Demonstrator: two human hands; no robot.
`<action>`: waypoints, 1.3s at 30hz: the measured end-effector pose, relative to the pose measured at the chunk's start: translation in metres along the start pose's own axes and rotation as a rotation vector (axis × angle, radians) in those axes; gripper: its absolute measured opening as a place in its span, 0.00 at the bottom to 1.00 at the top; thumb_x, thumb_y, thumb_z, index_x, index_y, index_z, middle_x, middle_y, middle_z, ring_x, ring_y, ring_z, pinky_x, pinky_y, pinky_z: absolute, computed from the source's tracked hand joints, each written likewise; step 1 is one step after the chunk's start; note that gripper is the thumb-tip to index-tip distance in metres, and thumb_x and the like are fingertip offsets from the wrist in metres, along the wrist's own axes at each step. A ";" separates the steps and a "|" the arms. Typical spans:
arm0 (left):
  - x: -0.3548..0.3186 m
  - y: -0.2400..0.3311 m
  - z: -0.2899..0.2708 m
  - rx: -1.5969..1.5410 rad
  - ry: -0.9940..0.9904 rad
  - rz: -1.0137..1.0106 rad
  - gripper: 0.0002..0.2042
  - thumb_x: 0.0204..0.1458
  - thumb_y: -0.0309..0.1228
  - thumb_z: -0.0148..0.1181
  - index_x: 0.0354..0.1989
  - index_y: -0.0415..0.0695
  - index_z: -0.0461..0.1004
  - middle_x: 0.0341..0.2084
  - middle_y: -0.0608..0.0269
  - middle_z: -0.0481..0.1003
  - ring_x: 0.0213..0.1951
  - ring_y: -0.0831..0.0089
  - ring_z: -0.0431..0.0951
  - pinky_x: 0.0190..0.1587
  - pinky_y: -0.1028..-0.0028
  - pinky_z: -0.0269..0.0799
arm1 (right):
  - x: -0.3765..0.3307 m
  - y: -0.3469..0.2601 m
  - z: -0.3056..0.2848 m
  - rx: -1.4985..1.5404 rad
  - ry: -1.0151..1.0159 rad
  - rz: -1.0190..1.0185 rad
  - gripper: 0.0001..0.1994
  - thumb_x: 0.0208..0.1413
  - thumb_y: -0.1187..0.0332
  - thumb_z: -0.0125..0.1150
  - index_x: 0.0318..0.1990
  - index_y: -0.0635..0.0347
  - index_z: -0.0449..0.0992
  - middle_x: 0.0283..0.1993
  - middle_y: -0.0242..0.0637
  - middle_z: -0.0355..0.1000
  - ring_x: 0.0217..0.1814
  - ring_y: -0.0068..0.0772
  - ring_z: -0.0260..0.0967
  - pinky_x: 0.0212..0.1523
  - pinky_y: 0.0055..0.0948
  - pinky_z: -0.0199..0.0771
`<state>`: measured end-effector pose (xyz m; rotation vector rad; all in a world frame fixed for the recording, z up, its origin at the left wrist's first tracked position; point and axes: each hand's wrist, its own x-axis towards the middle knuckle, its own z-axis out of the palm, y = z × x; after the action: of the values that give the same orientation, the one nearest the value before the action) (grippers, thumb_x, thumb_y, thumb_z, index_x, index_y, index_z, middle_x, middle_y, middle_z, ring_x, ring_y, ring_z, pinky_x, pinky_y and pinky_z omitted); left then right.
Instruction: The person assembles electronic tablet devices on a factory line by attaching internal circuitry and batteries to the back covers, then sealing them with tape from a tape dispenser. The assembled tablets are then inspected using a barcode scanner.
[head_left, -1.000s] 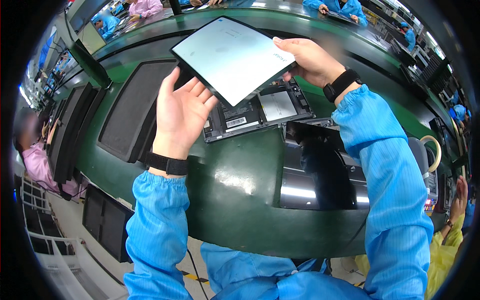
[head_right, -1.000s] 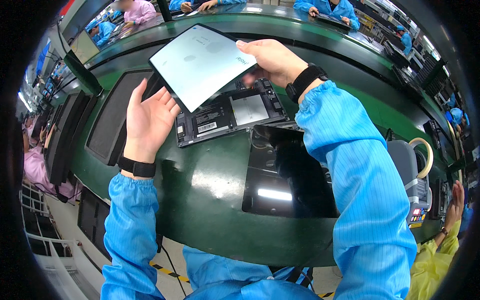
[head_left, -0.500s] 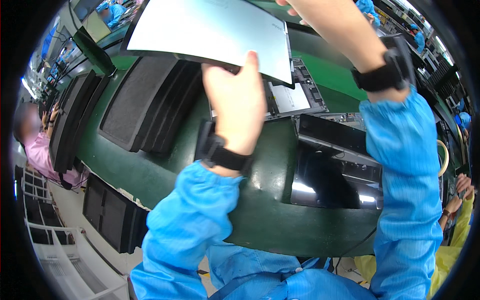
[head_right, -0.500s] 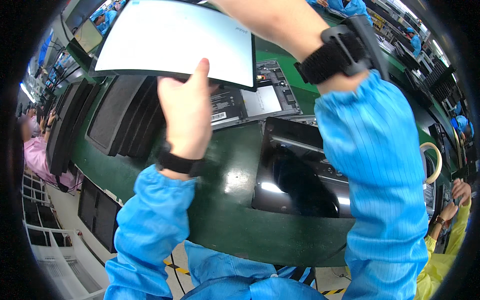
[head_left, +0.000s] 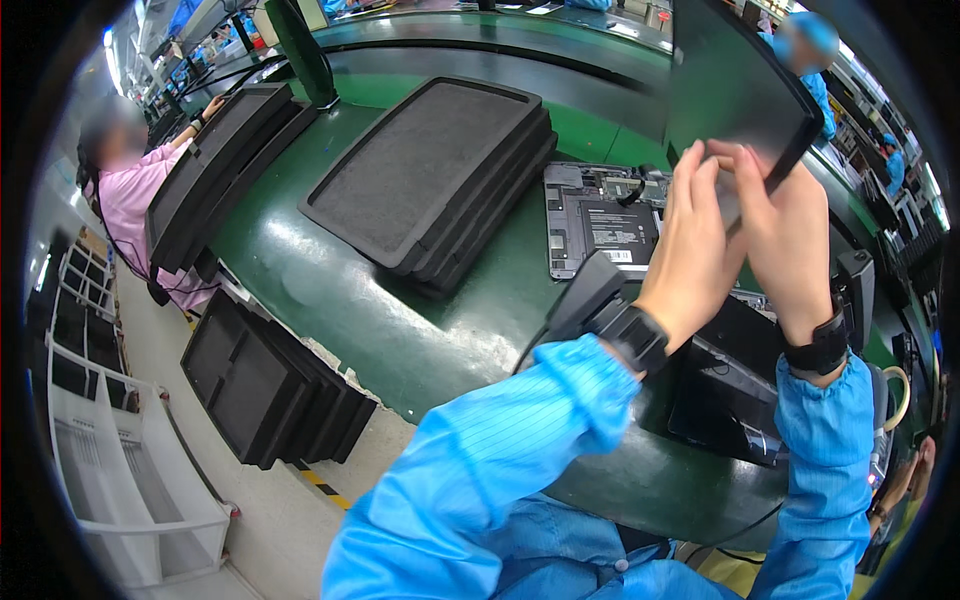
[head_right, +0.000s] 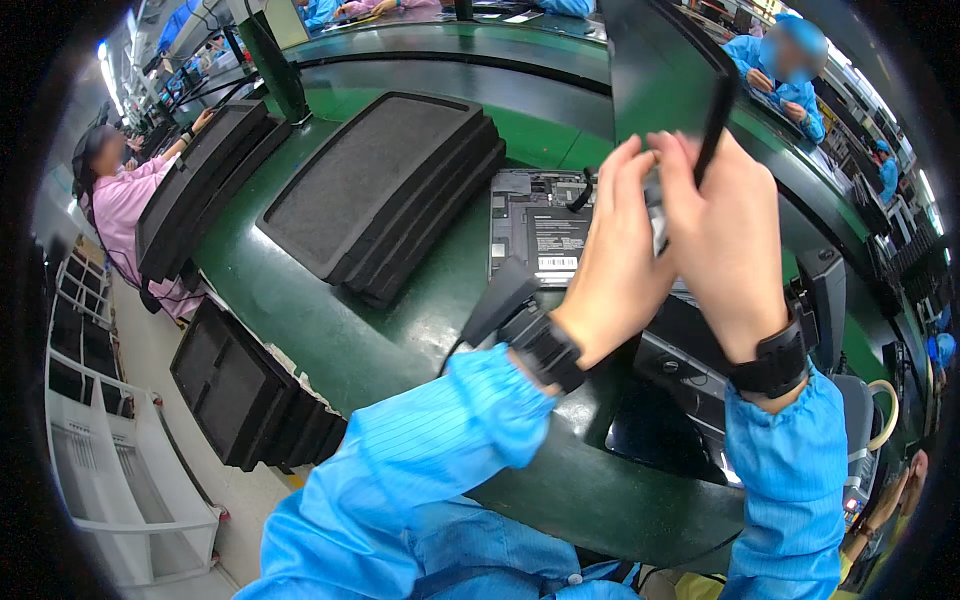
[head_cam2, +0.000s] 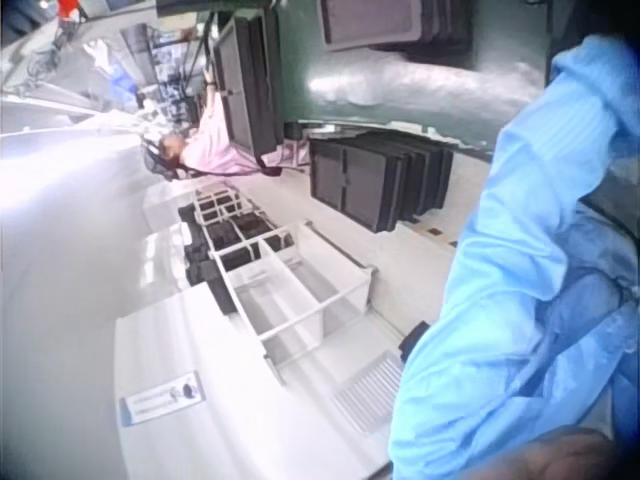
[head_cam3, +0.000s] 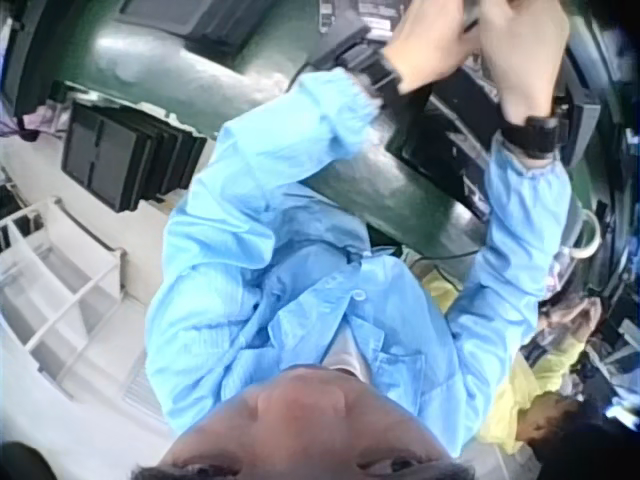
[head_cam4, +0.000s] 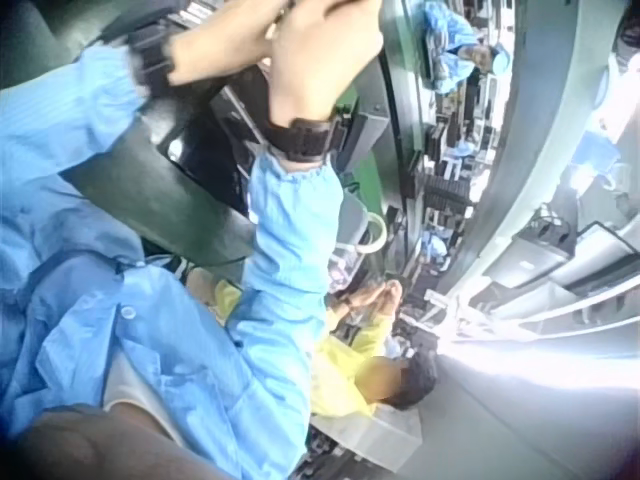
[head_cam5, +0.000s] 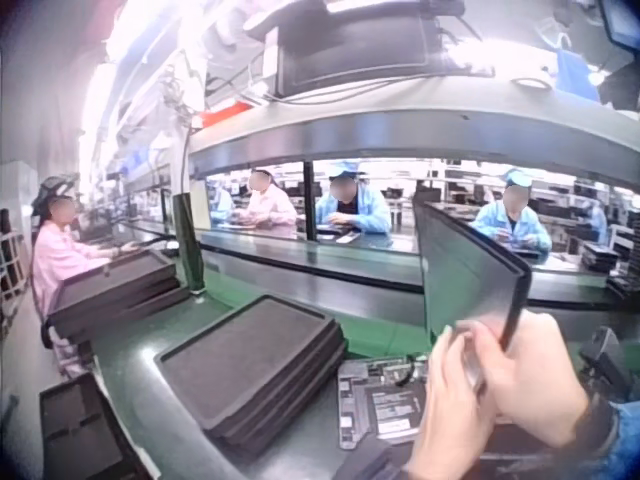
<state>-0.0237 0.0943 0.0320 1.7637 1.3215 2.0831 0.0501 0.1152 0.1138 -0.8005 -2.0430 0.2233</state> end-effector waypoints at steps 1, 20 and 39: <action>-0.008 0.004 -0.008 0.085 -0.025 -0.036 0.30 0.41 0.17 0.57 0.55 0.32 0.54 0.53 0.35 0.56 0.59 0.43 0.56 0.61 0.58 0.54 | -0.002 0.012 -0.002 0.082 0.009 0.003 0.10 0.57 0.69 0.53 0.38 0.69 0.73 0.29 0.46 0.75 0.28 0.35 0.73 0.32 0.28 0.70; 0.075 -0.007 -0.120 -1.030 -0.332 -0.993 0.16 0.49 0.31 0.53 0.42 0.32 0.70 0.36 0.48 0.74 0.42 0.55 0.76 0.52 0.56 0.71 | 0.003 0.055 -0.025 0.228 -0.442 -0.271 0.15 0.55 0.77 0.53 0.51 0.63 0.72 0.52 0.41 0.71 0.57 0.34 0.66 0.60 0.31 0.62; 0.007 0.034 -0.047 -1.120 0.262 -0.816 0.04 0.50 0.19 0.50 0.34 0.35 0.70 0.33 0.56 0.74 0.39 0.68 0.74 0.48 0.68 0.69 | -0.013 0.039 -0.055 1.263 -0.076 1.001 0.29 0.60 0.50 0.46 0.53 0.73 0.64 0.49 0.47 0.70 0.44 0.36 0.73 0.46 0.32 0.74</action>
<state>-0.0505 0.0524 0.0621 0.3994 0.4810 1.8874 0.1170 0.1294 0.1201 -0.8404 -0.9772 1.8567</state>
